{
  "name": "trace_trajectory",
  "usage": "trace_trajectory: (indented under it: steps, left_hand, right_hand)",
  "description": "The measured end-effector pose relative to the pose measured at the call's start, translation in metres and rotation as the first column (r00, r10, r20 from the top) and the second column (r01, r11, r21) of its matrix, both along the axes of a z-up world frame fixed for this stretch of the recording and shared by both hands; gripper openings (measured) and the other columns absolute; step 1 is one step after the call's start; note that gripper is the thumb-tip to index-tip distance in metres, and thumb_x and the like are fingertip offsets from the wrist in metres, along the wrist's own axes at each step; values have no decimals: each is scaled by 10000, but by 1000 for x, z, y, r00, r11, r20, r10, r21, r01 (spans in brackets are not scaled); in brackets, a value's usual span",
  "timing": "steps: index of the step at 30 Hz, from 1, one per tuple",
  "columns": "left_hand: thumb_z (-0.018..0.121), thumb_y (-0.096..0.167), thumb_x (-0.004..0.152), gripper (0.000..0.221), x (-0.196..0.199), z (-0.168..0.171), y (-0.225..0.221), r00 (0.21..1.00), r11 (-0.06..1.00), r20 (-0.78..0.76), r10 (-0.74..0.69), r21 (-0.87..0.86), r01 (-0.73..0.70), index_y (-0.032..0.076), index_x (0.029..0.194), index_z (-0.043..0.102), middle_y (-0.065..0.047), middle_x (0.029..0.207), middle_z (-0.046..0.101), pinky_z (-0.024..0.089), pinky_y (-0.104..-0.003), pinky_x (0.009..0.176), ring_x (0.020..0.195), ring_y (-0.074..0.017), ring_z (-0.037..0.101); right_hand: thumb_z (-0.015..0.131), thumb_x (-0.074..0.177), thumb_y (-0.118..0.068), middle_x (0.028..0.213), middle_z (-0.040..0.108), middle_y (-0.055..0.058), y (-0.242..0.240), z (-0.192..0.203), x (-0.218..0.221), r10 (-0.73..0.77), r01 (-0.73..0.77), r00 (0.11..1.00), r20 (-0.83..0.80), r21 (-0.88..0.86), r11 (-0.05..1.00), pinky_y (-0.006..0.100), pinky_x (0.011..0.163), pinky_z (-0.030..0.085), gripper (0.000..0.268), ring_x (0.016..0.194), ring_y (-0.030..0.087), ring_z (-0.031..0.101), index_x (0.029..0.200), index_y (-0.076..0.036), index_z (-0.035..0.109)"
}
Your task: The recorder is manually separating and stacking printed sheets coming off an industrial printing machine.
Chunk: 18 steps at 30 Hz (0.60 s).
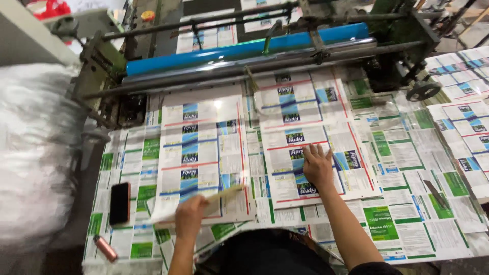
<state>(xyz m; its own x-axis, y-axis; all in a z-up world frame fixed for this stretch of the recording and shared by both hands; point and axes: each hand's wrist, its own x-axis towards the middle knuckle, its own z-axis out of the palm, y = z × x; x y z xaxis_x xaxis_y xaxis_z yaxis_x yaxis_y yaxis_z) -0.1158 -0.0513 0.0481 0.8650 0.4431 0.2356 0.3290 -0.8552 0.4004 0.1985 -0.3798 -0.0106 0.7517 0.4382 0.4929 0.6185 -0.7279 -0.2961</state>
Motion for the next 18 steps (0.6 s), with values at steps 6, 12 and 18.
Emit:
trace_trajectory:
  steps: [6, 12, 18]
  left_hand:
    - [713, 33, 906, 104, 5, 61, -31, 923, 920, 368, -114, 390, -42, 63, 1005, 729, -107, 1005, 770, 583, -421, 811, 962, -272, 750]
    - [681, -48, 835, 281, -13, -33, -24, 913, 964, 336, -230, 207, 167, 49, 1089, 753, -105, 1114, 770, 606, -381, 919, 1056, -271, 749]
    - [686, -39, 801, 275, 2, -37, -7, 887, 944, 345, -307, 229, 238, 48, 1053, 750, -111, 1085, 776, 606, -395, 899, 1026, -287, 756]
  right_hand:
    - [600, 957, -150, 1348, 695, 126, 1, 8, -4, -3, 3, 1000, 4, -14, 1000, 720, 1160, 321, 339, 1326, 387, 599, 1277, -120, 708]
    - [597, 966, -165, 1348, 696, 115, -1, 6, -6, -28, 28, 1000, 0, -11, 1000, 731, 1145, 307, 344, 1327, 392, 590, 1286, -134, 718]
    - [593, 973, -171, 1345, 697, 115, 1, 5, -4, -22, 22, 1000, 15, -35, 999, 722, 1134, 327, 342, 1315, 388, 599, 1290, -128, 715]
